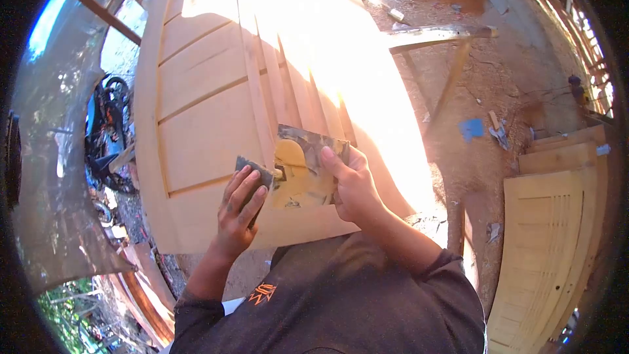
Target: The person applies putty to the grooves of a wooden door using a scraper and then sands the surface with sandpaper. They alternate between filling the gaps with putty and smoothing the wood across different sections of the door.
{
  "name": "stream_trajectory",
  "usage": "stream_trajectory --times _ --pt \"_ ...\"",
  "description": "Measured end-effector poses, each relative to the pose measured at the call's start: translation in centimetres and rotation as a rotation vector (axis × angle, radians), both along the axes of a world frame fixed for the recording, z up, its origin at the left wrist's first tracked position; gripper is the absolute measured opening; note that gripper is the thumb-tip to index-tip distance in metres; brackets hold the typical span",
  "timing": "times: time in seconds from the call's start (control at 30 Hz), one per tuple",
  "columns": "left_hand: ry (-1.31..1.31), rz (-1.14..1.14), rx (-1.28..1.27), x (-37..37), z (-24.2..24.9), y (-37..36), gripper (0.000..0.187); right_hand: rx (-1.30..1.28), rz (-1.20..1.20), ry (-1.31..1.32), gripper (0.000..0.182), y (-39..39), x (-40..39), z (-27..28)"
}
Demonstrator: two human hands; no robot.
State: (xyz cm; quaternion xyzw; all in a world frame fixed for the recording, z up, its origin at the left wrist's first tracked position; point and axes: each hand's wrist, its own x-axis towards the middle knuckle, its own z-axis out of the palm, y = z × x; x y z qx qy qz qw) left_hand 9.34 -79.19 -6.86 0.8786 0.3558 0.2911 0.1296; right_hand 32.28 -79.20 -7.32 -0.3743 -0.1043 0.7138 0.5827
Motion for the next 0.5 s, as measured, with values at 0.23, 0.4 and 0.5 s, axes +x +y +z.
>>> stream_trajectory --times 0.23,0.4,0.5 --pt "0.153 -0.150 -0.142 -3.5 5.0 5.5 0.046 -0.211 -0.062 -0.872 0.032 0.2 -2.4 0.7" --pt "0.380 -0.275 -0.028 -1.3 7.1 8.0 0.040 -0.125 -0.205 -0.717 0.031 1.5 -3.4 1.9" --pt "0.456 -0.249 -0.044 0.4 6.8 8.9 0.041 0.010 -0.136 -0.720 0.026 3.2 -2.1 2.3"
